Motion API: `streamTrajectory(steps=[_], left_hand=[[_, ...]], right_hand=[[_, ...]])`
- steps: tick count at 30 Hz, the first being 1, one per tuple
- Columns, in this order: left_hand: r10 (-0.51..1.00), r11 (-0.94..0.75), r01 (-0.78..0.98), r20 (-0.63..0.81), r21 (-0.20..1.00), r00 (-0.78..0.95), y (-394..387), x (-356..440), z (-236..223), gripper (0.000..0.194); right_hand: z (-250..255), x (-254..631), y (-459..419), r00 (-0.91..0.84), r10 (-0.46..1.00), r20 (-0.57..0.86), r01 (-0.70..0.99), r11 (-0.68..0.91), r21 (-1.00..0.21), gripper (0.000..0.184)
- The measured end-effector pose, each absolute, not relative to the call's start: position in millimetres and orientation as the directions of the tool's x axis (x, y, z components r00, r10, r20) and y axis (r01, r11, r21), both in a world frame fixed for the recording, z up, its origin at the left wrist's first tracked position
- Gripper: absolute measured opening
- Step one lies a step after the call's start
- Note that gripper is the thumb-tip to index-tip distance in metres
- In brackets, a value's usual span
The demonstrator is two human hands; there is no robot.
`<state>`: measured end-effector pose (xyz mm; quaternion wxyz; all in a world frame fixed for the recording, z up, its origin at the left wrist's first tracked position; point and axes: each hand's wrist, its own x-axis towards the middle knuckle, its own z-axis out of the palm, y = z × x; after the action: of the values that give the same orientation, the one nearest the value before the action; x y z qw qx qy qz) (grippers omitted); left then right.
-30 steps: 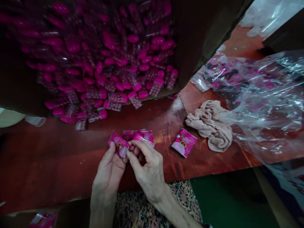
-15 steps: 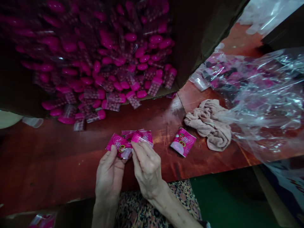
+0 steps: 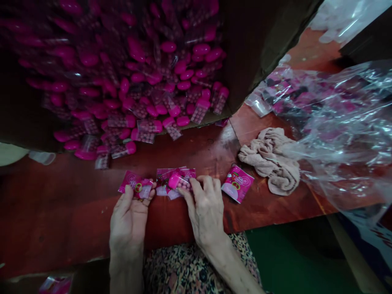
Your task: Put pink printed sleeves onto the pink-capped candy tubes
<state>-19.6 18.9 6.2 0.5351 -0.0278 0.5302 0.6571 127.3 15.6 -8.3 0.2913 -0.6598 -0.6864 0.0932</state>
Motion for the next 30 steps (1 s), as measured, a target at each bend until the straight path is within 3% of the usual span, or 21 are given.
streamTrajectory(steps=[3, 6, 8, 11, 13, 16, 21, 26, 28, 30], left_hand=[[0.68, 0.157, -0.736, -0.612, 0.659, -0.403, 23.1, -16.5, 9.3, 0.013], [0.703, 0.123, -0.723, -0.574, 0.68, -0.421, 32.0, -12.7, 13.0, 0.012], [0.737, 0.101, -0.711, -0.532, 0.696, -0.416, 39.9, -11.6, 14.3, 0.01], [0.779, 0.089, -0.7, -0.487, 0.709, -0.395, 49.3, -10.5, 14.9, 0.012], [0.805, 0.115, -0.697, -0.478, 0.708, -0.352, 51.4, -8.7, 15.6, 0.013], [0.817, 0.227, -0.679, -0.516, 0.698, -0.257, 47.7, -5.0, 18.2, 0.017], [0.785, 0.311, -0.673, -0.581, 0.671, -0.217, 32.3, -0.1, 26.0, 0.021], [0.765, 0.285, -0.688, -0.591, 0.667, -0.256, 18.3, -0.3, 33.8, 0.015], [0.743, 0.28, -0.712, -0.615, 0.644, -0.265, 18.4, -2.7, 34.8, 0.012], [0.702, 0.286, -0.763, -0.669, 0.58, -0.246, 22.4, -5.8, 34.5, 0.013]], right_hand=[[-6.0, 124.6, 13.6, 0.074, 0.97, 0.23, 0.795, 0.082, -0.601, 0.019], [1.0, 123.3, 9.5, 0.084, 0.995, 0.05, 0.611, -0.012, -0.792, 0.012], [8.8, 123.3, 5.7, -0.003, 0.996, -0.091, 0.48, -0.078, -0.874, 0.011], [21.1, 123.3, -1.9, -0.169, 0.972, -0.166, 0.42, -0.081, -0.904, 0.011], [26.3, 122.8, -7.3, -0.241, 0.958, -0.153, 0.441, -0.032, -0.897, 0.005], [28.0, 120.0, -12.8, -0.303, 0.949, -0.085, 0.478, 0.074, -0.875, 0.018], [27.7, 112.8, -18.7, -0.363, 0.931, 0.036, 0.471, 0.217, -0.855, 0.021], [28.8, 111.1, -34.4, -0.34, 0.917, 0.209, 0.597, 0.382, -0.705, 0.025], [28.7, 110.6, -35.0, -0.342, 0.919, 0.195, 0.569, 0.368, -0.736, 0.023], [29.4, 110.0, -30.6, -0.34, 0.932, 0.129, 0.46, 0.284, -0.841, 0.019]])
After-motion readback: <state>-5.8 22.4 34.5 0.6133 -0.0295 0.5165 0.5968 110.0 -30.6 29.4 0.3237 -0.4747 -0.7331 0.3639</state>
